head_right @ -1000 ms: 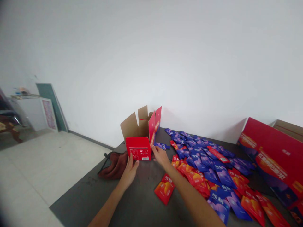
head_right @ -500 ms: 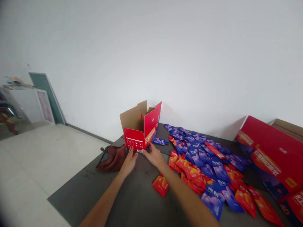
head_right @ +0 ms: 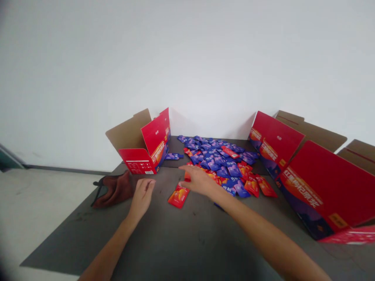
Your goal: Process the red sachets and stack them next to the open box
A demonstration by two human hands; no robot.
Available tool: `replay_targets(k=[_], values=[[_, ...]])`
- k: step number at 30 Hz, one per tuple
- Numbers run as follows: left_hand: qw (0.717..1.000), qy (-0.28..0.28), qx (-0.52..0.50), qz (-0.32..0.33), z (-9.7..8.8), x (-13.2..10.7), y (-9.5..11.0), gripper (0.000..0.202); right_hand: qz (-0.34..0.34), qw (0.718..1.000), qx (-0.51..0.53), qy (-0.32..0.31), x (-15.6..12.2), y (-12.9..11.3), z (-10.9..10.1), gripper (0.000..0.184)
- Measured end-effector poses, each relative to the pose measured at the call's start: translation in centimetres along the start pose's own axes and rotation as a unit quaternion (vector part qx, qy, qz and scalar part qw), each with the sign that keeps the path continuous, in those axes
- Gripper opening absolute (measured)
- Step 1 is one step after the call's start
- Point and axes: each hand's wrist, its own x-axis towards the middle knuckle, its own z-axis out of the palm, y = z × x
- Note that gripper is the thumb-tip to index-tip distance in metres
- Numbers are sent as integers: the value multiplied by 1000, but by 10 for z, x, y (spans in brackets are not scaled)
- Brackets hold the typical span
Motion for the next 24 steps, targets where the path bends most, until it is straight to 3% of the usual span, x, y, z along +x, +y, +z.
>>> replay_targets(k=[4, 8, 11, 14, 17, 21, 24], values=[[993, -81, 44, 72, 18, -19, 40, 32, 47, 996, -80, 7, -95, 16, -60, 62], [983, -101, 112, 103, 31, -23, 55, 36, 85, 985, -141, 53, -169, 35, -83, 54], [980, -45, 178, 75, 7, -12, 44, 43, 84, 984, -134, 82, -209, 40, -85, 46], [969, 16, 247, 20, -39, 2, 19, 56, 95, 984, -127, 86, -238, 42, -81, 44], [951, 37, 305, -37, -76, 10, -5, 82, 99, 984, -115, 88, -255, 44, -73, 45], [929, 21, 351, -113, -94, 12, -25, 102, 102, 986, -91, 92, -266, 47, -57, 41], [922, -3, 361, -141, -97, 15, -26, 86, 109, 988, -70, 82, -271, 48, -44, 39]])
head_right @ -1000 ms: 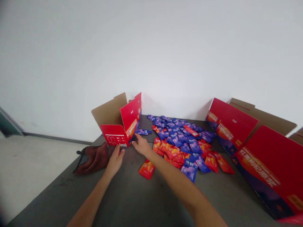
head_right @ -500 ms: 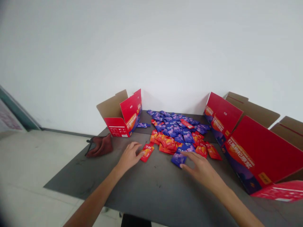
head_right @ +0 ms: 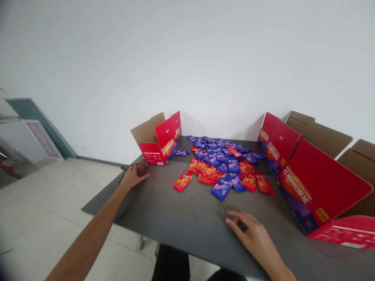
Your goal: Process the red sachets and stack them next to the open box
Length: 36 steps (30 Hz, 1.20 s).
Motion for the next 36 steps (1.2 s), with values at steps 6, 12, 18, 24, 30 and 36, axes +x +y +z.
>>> replay_targets(k=[6, 12, 18, 24, 30, 36], values=[[1000, -9, -8, 17, -24, -17, 5, 36, 17, 999, 30, -7, -2, -4, 5, 36], [988, 23, -115, 102, -43, -111, 67, 41, 18, 986, 160, 31, -9, -49, 8, 55], [855, -130, -402, 303, -24, -246, 189, 40, 0, 922, 386, 29, -34, -115, 52, 117], [802, -242, -413, 357, -28, -284, 225, 52, 150, 887, 408, 156, -32, -105, 64, 91], [834, -230, -298, 403, -39, -168, 197, 30, 205, 881, 381, 192, -27, -68, 31, 71], [906, -111, -106, 394, 49, -78, 170, 54, 228, 879, 375, 188, -35, -42, 14, 71]])
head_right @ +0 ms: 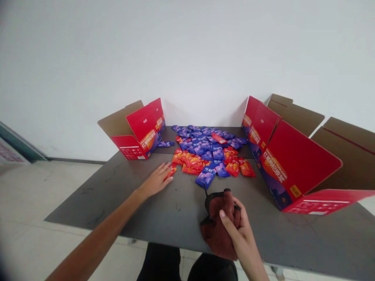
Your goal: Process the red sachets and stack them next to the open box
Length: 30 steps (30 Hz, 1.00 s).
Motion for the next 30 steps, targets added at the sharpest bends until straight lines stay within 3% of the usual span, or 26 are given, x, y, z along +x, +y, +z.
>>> replay_targets(k=[2, 5, 11, 14, 18, 21, 24, 27, 30], values=[[1000, -15, 11, 2, 16, -7, -6, 55, 6, 1000, -12, -2, 0, 2, -5, 71], [999, -35, 17, 8, 25, -38, 12, 57, 24, 999, -41, 10, -1, 5, -15, 73], [998, -33, 51, 32, 28, -114, 110, 60, 18, 994, -107, 5, -5, -1, -41, 63], [998, -6, 48, 27, 31, -121, 150, 57, -12, 993, -120, 13, 0, -17, -52, 58], [999, 28, 15, -11, 33, -113, 164, 50, -98, 975, -195, 45, 11, -57, -52, 56], [999, 40, 2, 7, 30, -124, 156, 49, -193, 941, -276, 3, 20, -84, -28, 49], [997, 60, 8, 47, 25, -145, 146, 46, -316, 884, -320, -129, 24, -88, 18, 33], [994, 61, 23, 90, 24, -160, 139, 39, -374, 797, -398, -258, 20, -62, 64, 33], [991, 60, 36, 116, 26, -165, 133, 28, -388, 736, -462, -305, 10, -23, 85, 44]])
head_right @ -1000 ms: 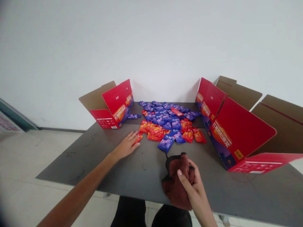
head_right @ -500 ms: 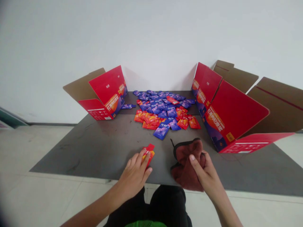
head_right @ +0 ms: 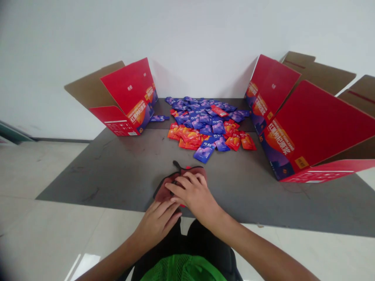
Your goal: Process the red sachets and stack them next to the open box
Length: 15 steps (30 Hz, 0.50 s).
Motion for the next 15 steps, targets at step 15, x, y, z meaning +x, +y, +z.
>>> replay_targets(k=[15], values=[[996, 21, 14, 81, -1, -6, -14, 34, 92, 995, 29, -5, 44, 48, -20, 37]])
